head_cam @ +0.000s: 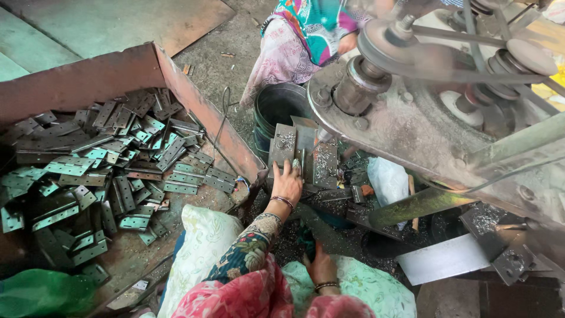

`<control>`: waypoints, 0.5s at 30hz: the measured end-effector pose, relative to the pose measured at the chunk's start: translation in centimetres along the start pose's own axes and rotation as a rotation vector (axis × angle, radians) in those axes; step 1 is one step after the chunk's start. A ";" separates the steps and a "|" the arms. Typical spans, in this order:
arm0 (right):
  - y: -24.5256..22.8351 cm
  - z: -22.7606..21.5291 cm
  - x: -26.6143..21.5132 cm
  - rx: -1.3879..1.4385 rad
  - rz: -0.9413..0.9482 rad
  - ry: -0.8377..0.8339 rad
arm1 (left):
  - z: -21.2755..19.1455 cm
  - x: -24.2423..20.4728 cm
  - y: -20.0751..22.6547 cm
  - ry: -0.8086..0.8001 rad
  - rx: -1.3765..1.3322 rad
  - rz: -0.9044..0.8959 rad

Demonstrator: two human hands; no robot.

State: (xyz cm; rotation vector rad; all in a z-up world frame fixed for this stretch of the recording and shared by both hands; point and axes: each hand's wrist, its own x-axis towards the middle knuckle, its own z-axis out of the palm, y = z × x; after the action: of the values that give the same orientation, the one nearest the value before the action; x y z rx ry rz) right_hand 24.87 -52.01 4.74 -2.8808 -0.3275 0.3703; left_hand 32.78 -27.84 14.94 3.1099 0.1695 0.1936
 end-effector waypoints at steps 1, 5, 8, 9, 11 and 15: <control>0.4 0.6 0.0 0.013 -0.018 0.027 | -0.1 -0.2 0.0 -0.002 -0.020 -0.003; 1.0 0.3 -0.5 0.055 -0.081 0.028 | 0.3 -0.5 -0.2 0.031 -0.008 -0.012; 0.9 -3.7 1.4 0.006 -0.059 -0.050 | 1.1 1.1 -0.2 0.056 -0.049 -0.025; 0.9 -4.3 1.5 -0.012 -0.024 -0.086 | 1.6 1.6 -0.1 0.047 -0.042 -0.039; 0.7 -4.5 1.6 -0.029 -0.050 -0.060 | 2.2 3.1 -0.3 0.038 -0.026 -0.064; 0.2 -0.9 0.3 0.071 -0.099 0.057 | 2.6 4.4 -0.7 0.086 -0.054 -0.057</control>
State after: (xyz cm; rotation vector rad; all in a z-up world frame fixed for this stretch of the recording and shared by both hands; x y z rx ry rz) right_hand 25.46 -52.31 5.43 -2.7871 -0.4362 0.2765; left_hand 37.33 -26.75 12.89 3.0407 0.2497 0.3253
